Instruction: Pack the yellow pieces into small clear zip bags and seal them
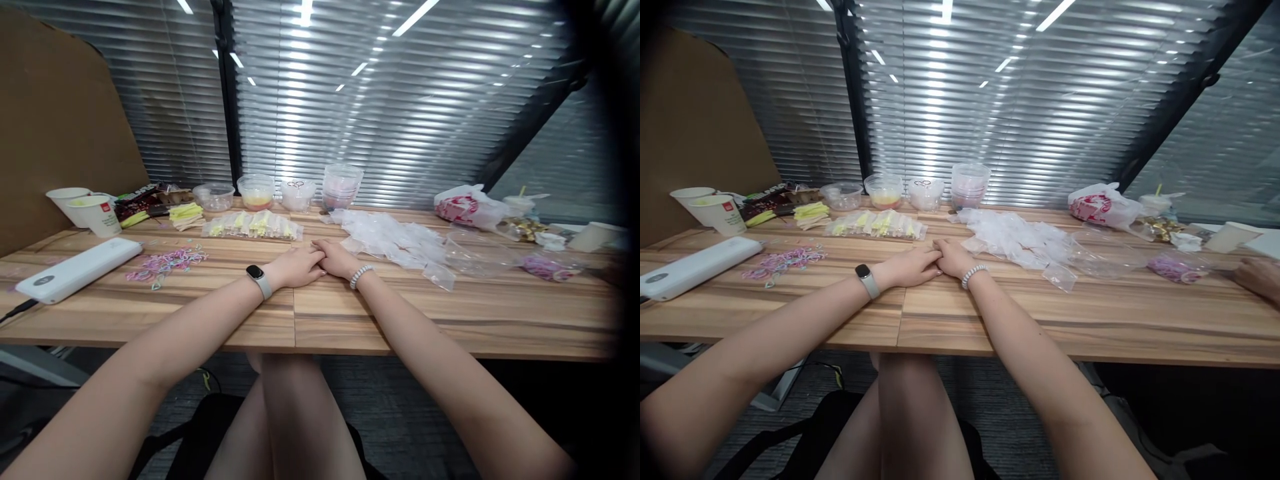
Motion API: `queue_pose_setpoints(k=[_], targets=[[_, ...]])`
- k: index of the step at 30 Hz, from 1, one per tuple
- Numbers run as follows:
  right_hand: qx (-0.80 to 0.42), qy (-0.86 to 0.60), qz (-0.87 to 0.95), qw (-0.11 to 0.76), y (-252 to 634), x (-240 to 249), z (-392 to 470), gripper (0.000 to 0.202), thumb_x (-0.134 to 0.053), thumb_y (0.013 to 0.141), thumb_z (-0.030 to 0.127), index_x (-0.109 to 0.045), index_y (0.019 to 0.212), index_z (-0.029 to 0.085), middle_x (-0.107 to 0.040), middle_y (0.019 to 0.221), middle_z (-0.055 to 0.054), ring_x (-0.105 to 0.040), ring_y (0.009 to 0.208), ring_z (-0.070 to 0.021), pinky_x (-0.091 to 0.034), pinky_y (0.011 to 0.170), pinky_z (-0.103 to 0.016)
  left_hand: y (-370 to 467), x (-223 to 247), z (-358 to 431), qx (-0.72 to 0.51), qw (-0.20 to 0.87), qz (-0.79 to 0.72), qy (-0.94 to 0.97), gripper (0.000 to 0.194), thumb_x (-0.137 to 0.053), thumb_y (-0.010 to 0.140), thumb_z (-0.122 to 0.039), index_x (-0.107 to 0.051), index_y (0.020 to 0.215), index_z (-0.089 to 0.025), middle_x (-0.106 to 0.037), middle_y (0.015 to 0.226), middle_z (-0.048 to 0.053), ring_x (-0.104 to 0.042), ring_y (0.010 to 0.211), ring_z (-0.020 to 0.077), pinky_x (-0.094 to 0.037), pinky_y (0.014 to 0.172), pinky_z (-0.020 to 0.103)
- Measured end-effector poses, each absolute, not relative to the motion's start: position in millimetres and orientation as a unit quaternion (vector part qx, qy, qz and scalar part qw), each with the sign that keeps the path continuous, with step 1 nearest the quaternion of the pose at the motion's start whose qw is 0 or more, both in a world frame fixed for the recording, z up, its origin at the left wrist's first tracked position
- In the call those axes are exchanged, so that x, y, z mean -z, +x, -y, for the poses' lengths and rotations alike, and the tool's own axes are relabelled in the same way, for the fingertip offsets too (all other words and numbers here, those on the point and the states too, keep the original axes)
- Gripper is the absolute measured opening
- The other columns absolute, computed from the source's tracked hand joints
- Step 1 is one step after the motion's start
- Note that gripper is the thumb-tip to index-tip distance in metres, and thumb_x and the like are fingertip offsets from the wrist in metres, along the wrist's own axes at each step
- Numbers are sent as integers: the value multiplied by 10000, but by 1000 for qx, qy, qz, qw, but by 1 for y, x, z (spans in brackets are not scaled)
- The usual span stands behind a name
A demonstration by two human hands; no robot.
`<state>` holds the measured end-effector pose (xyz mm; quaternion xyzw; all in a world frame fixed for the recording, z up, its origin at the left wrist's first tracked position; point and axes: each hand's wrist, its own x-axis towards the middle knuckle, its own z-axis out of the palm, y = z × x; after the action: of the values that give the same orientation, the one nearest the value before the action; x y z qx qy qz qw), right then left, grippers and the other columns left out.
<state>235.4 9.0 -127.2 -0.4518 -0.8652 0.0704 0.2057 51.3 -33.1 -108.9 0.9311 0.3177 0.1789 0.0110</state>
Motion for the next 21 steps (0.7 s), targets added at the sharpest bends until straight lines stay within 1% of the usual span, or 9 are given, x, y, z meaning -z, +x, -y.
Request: queue_pose_setpoints(k=[3, 7, 9, 14, 17, 21], targets=[[-72, -451, 864, 212, 236, 128, -9, 374, -567, 868, 189, -604, 1235, 129, -625, 1245, -145, -574, 1166, -227, -418, 1020, -320, 50, 109, 33, -175, 16, -316, 932, 393, -441, 976, -423, -599, 1221, -158, -576, 1330, 144, -560, 1181, 258, -452, 1042, 399], [-77, -451, 864, 211, 237, 127, -8, 336, -567, 865, 210, -615, 1189, 135, -643, 1199, -137, -591, 1120, -231, -438, 976, -321, 50, 107, 34, -177, 20, -312, 933, 379, -441, 976, -422, -609, 1195, -163, -580, 1321, 138, -564, 1171, 256, -457, 1028, 391], [-76, -456, 862, 207, 237, 127, -8, 319, -566, 862, 207, -619, 1167, 132, -647, 1185, -142, -598, 1101, -237, -444, 959, -321, 51, 106, 35, -176, 17, -312, 933, 377, -444, 974, -412, -606, 1201, -158, -586, 1311, 139, -568, 1165, 256, -455, 1028, 390], [-81, -458, 861, 204, 237, 127, -9, 346, -566, 864, 193, -603, 1202, 134, -639, 1210, -146, -596, 1112, -231, -437, 965, -309, 51, 106, 35, -165, 7, -324, 931, 395, -450, 970, -409, -595, 1240, -160, -582, 1322, 141, -571, 1166, 264, -450, 1022, 401], [-92, -456, 861, 205, 237, 127, -10, 330, -570, 863, 212, -600, 1184, 146, -652, 1173, -126, -607, 1079, -219, -445, 942, -299, 50, 105, 35, -175, -8, -326, 929, 400, -444, 975, -430, -600, 1247, -181, -576, 1338, 126, -561, 1189, 265, -435, 1041, 413], [-85, -454, 863, 203, 238, 126, -9, 288, -551, 849, 188, -608, 1126, 132, -661, 1118, -124, -614, 1024, -206, -453, 905, -283, 47, 104, 35, -176, -12, -339, 924, 415, -441, 973, -452, -603, 1237, -176, -608, 1278, 130, -589, 1133, 264, -458, 1000, 411]])
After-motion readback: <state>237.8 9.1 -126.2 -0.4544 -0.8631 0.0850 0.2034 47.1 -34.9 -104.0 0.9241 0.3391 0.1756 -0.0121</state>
